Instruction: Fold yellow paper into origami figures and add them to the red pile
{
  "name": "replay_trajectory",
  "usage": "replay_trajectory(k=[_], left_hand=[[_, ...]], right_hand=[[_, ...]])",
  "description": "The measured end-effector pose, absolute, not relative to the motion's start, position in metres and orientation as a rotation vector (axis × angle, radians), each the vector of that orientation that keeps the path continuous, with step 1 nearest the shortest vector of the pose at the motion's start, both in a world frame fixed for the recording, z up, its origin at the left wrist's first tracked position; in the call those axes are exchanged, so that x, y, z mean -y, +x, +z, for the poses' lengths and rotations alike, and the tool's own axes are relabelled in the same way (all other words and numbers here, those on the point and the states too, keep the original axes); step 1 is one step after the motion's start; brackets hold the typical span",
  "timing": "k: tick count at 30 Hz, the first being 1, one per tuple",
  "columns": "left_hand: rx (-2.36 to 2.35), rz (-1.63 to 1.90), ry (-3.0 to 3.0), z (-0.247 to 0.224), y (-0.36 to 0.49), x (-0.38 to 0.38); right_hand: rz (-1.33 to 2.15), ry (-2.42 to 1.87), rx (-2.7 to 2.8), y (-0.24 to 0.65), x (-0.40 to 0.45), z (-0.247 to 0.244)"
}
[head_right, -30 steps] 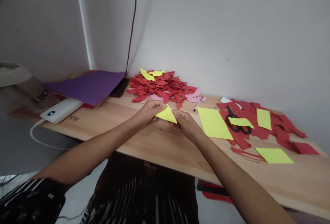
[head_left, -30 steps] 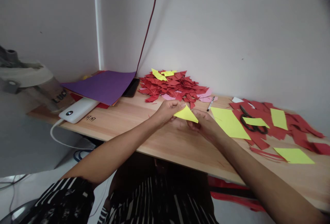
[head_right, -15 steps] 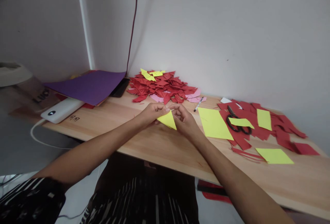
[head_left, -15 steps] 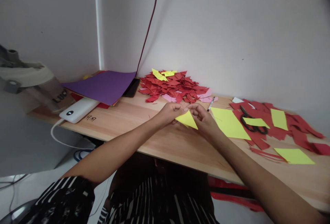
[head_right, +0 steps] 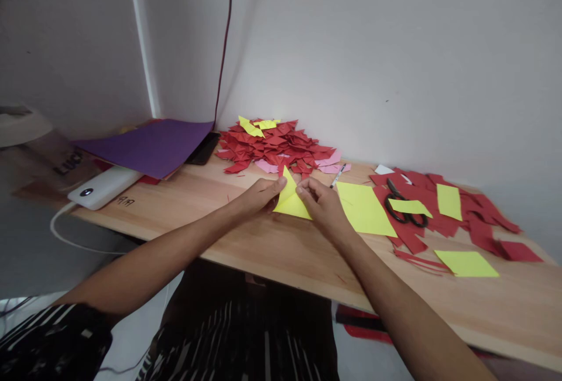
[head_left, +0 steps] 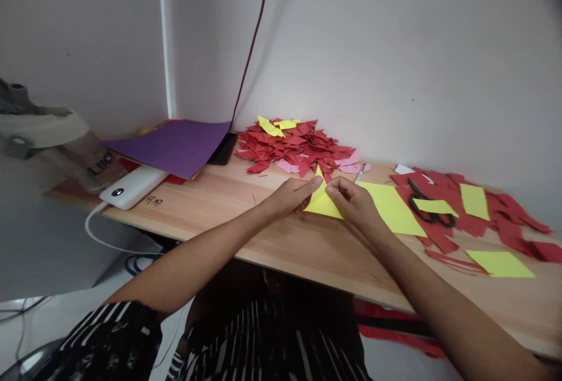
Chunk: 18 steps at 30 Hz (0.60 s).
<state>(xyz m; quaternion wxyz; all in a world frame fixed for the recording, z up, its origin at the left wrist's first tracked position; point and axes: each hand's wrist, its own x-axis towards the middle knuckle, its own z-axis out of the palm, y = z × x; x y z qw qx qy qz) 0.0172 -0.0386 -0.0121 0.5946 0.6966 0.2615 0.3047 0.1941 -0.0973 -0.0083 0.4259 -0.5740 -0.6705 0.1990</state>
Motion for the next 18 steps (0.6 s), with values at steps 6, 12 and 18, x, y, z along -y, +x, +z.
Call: replay_trajectory(k=[6, 12, 18], left_hand=[[-0.645, 0.695, 1.764, -0.02, 0.015, 0.032], [-0.798, 0.66, 1.541, -0.024, 0.019, 0.025], [-0.78, 0.716, 1.264, -0.016, 0.018, 0.027]], right_hand=[[0.325, -1.466, 1.82, 0.19, 0.1, -0.008], [-0.242, -1.297, 1.947, 0.194, 0.098, -0.008], [-0.4, -1.194, 2.166, 0.184, 0.102, -0.008]])
